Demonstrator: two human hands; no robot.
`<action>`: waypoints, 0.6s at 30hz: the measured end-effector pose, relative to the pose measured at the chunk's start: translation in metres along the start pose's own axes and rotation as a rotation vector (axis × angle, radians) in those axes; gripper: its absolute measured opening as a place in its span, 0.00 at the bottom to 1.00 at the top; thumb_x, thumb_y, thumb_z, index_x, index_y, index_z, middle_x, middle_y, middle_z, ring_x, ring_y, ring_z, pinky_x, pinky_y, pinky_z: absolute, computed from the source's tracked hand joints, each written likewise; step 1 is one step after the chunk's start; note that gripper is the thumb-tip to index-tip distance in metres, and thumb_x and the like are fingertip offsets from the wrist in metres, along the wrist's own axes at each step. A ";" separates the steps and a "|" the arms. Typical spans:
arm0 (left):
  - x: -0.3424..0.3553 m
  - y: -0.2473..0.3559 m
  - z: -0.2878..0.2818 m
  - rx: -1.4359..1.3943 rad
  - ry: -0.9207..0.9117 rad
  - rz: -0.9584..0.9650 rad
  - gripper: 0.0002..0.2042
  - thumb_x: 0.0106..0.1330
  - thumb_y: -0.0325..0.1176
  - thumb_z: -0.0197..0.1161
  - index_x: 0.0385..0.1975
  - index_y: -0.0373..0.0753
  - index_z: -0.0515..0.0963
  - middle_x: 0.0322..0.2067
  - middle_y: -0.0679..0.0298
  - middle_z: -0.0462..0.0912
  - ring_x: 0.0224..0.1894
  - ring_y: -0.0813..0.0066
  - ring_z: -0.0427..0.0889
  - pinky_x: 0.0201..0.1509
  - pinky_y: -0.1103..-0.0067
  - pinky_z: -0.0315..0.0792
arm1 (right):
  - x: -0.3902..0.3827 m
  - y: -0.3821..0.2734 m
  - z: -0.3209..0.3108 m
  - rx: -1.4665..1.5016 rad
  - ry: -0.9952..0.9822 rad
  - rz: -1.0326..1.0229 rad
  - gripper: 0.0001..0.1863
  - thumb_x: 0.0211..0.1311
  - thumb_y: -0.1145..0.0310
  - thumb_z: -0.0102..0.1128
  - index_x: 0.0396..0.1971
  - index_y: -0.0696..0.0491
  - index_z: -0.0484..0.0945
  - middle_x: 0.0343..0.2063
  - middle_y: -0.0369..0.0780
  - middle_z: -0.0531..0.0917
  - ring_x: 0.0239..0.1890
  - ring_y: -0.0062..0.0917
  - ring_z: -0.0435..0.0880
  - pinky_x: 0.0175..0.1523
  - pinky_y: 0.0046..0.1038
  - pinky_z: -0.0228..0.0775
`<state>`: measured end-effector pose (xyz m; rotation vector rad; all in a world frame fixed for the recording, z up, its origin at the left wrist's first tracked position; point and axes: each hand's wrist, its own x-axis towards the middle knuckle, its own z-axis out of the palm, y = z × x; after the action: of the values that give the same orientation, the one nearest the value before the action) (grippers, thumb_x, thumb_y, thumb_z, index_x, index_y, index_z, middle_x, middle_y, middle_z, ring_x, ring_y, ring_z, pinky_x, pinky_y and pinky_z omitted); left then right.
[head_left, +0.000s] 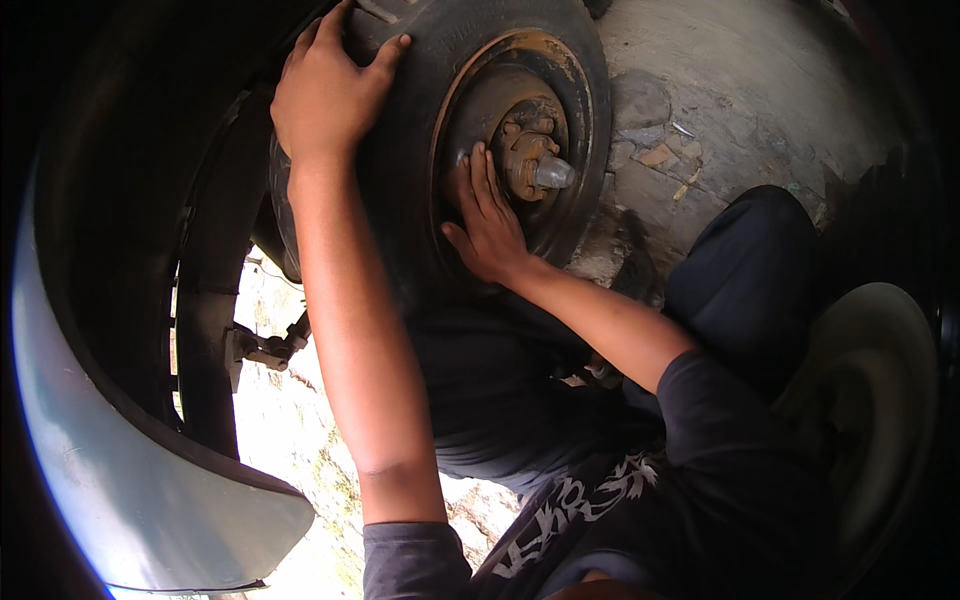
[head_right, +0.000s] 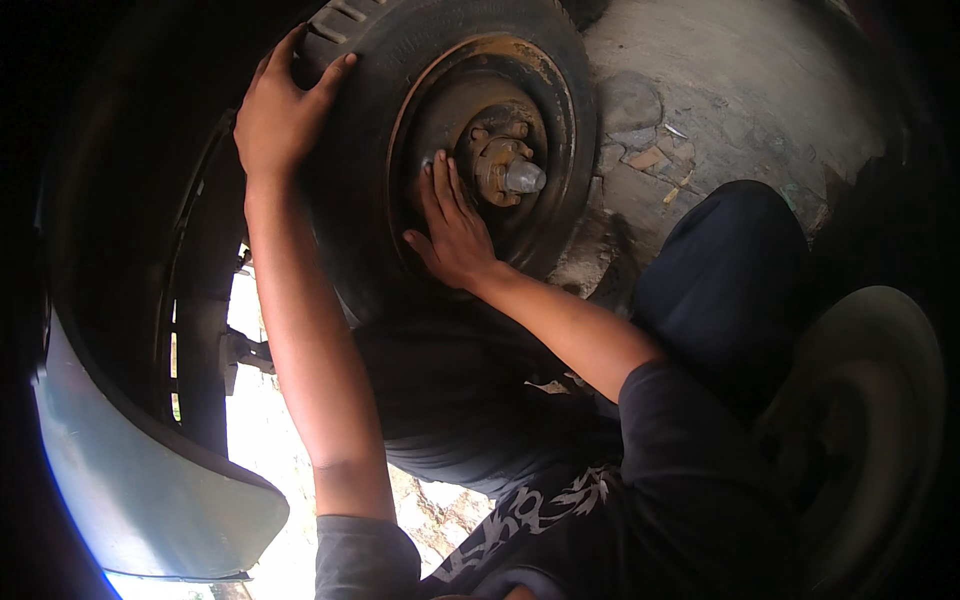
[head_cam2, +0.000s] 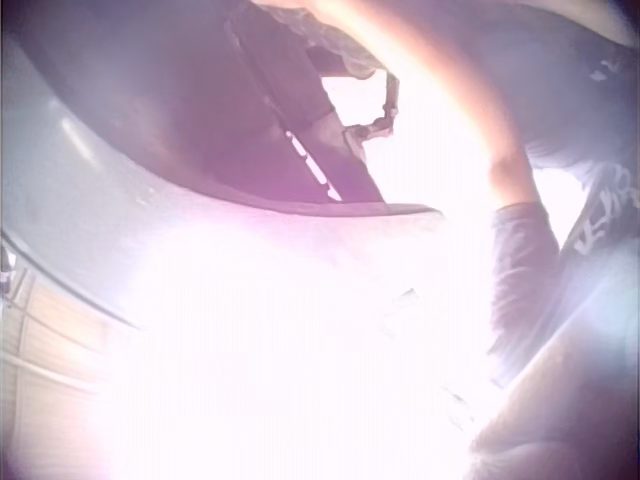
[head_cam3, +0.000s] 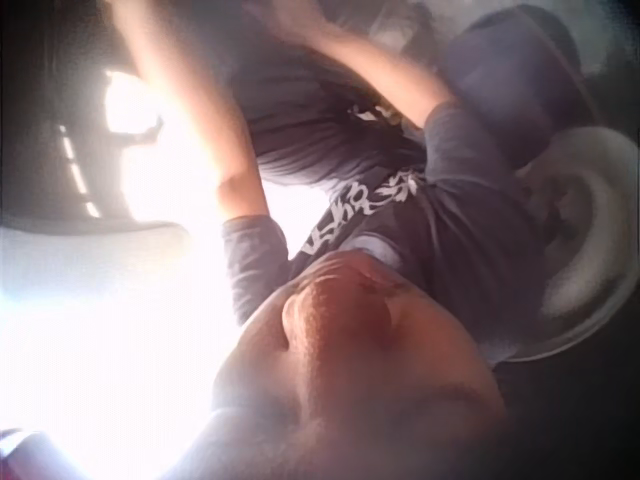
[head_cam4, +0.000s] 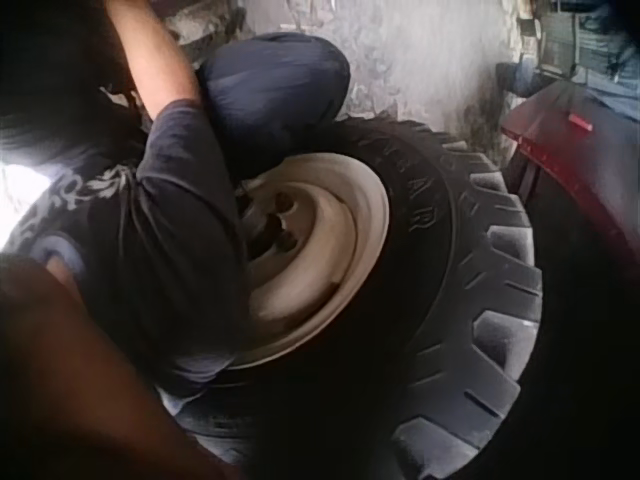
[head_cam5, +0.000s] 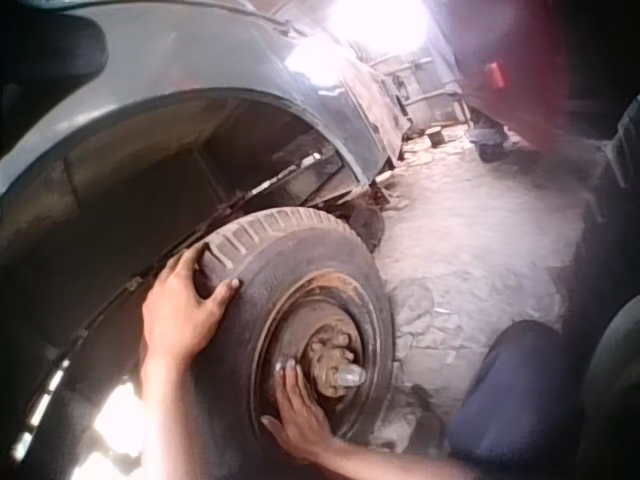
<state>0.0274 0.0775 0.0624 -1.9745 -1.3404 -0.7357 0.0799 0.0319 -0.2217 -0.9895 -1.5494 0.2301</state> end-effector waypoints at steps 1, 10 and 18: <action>0.002 0.001 0.000 -0.009 -0.003 0.012 0.40 0.63 0.68 0.71 0.73 0.55 0.77 0.68 0.59 0.83 0.70 0.55 0.82 0.69 0.58 0.78 | -0.012 0.002 0.005 -0.027 -0.035 0.009 0.50 0.77 0.52 0.62 0.82 0.68 0.47 0.84 0.62 0.41 0.87 0.57 0.41 0.87 0.52 0.45; -0.001 -0.003 -0.004 -0.012 -0.012 -0.010 0.40 0.63 0.68 0.72 0.73 0.55 0.77 0.69 0.59 0.83 0.70 0.54 0.82 0.70 0.58 0.77 | 0.041 0.002 -0.016 -0.101 0.058 -0.054 0.49 0.78 0.50 0.59 0.82 0.68 0.47 0.84 0.61 0.44 0.87 0.57 0.43 0.87 0.51 0.44; -0.005 -0.002 -0.005 0.047 -0.013 -0.036 0.41 0.63 0.69 0.71 0.75 0.56 0.75 0.69 0.59 0.82 0.70 0.55 0.82 0.70 0.58 0.77 | -0.018 -0.002 0.005 -0.056 -0.083 -0.050 0.48 0.75 0.54 0.63 0.83 0.64 0.51 0.85 0.56 0.45 0.87 0.52 0.43 0.87 0.53 0.47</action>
<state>0.0229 0.0716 0.0623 -1.9258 -1.3913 -0.7025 0.0731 0.0199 -0.2349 -0.9943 -1.6623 0.1955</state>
